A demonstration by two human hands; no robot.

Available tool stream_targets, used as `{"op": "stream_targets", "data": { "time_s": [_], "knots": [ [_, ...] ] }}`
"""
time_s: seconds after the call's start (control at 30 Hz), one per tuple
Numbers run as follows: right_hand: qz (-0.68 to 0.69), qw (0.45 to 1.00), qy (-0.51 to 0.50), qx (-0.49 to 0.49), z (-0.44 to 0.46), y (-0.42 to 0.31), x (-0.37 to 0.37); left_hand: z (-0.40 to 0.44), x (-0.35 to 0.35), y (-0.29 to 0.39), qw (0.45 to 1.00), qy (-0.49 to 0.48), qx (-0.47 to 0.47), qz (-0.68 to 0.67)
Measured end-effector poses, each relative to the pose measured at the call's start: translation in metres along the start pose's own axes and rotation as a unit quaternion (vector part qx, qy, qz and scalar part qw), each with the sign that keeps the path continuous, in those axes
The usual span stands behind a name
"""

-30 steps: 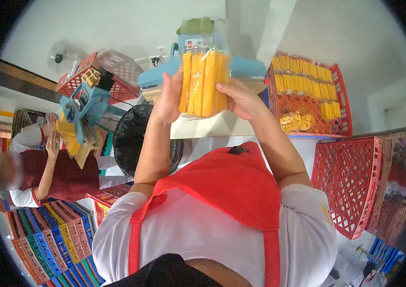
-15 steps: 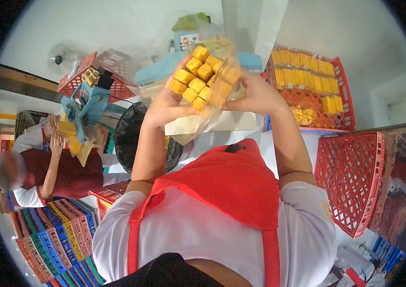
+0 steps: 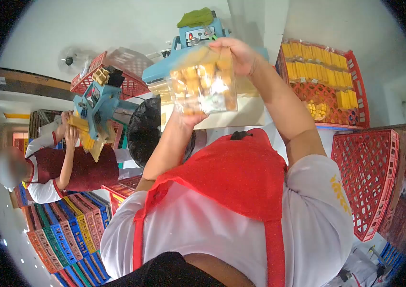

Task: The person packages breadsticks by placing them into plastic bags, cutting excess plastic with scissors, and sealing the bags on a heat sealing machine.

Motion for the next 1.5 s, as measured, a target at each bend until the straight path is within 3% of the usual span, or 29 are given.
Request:
{"op": "stream_targets", "data": {
  "time_s": [0.17, 0.53, 0.63, 0.83, 0.9, 0.97, 1.0, 1.03, 1.07, 1.1, 1.17, 1.23, 1.3, 1.4, 1.47, 1.5],
  "knots": [
    [0.049, 0.997, 0.06, 0.007, 0.006, 0.008, 0.005, 0.0, 0.016, 0.004, 0.996, 0.033, 0.037, -0.068],
    [0.024, 0.999, 0.011, -0.022, 0.02, 0.005, 0.004, -0.002, 0.008, 0.013, 0.996, 0.076, -0.026, -0.024],
    [0.03, 0.999, -0.002, -0.024, 0.018, 0.007, 0.001, 0.004, 0.014, 0.011, 0.998, -0.005, 0.022, -0.059],
    [0.009, 0.998, 0.057, 0.028, 0.011, 0.006, 0.013, 0.006, 0.017, 0.009, 0.999, 0.013, 0.018, -0.023],
    [-0.004, 0.997, 0.068, 0.046, -0.001, 0.002, -0.008, 0.007, 0.018, 0.016, 0.998, 0.031, -0.001, 0.046],
    [-0.083, 0.957, 0.238, 0.145, -0.031, -0.013, -0.038, -0.005, 0.022, 0.029, 0.989, 0.087, -0.036, 0.113],
    [-0.081, 0.957, 0.238, 0.143, -0.032, -0.01, -0.027, -0.008, 0.024, 0.04, 0.983, 0.082, -0.066, 0.148],
    [-0.122, 0.966, 0.177, 0.144, -0.031, -0.008, -0.018, -0.01, 0.026, 0.046, 0.983, 0.084, -0.065, 0.148],
    [-0.161, 0.969, 0.117, 0.146, -0.031, -0.002, -0.012, -0.011, 0.021, 0.055, 0.955, 0.064, -0.107, 0.268],
    [-0.158, 0.969, 0.12, 0.145, -0.032, 0.006, -0.009, -0.012, 0.017, 0.061, 0.912, 0.042, -0.146, 0.382],
    [-0.228, 0.949, 0.128, 0.174, -0.034, 0.012, -0.013, -0.005, 0.031, 0.063, 0.911, 0.047, -0.119, 0.391],
    [-0.25, 0.942, 0.109, 0.196, -0.037, 0.014, -0.019, -0.003, 0.023, 0.069, 0.873, -0.021, -0.175, 0.454],
    [-0.268, 0.935, 0.089, 0.216, -0.039, 0.019, -0.023, -0.009, 0.027, 0.073, 0.87, -0.005, -0.156, 0.468],
    [-0.375, 0.889, 0.142, 0.22, -0.042, 0.029, 0.008, -0.006, 0.055, 0.075, 0.853, 0.036, -0.118, 0.506],
    [-0.43, 0.863, 0.231, 0.128, -0.036, 0.049, 0.063, -0.004, 0.087, 0.072, 0.839, 0.064, -0.097, 0.531],
    [-0.428, 0.864, 0.231, 0.13, -0.037, 0.051, 0.059, -0.003, 0.095, 0.068, 0.815, 0.091, -0.089, 0.565]
  ]
}}
Point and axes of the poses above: each hand's wrist, its own z-axis towards the middle knuckle, its own x-axis out of the back of the hand, y = z × x, the point moved 7 cm from there along z, towards the middle knuckle, and after that the axes turned 3 degrees about y, right-handed, at the moved point
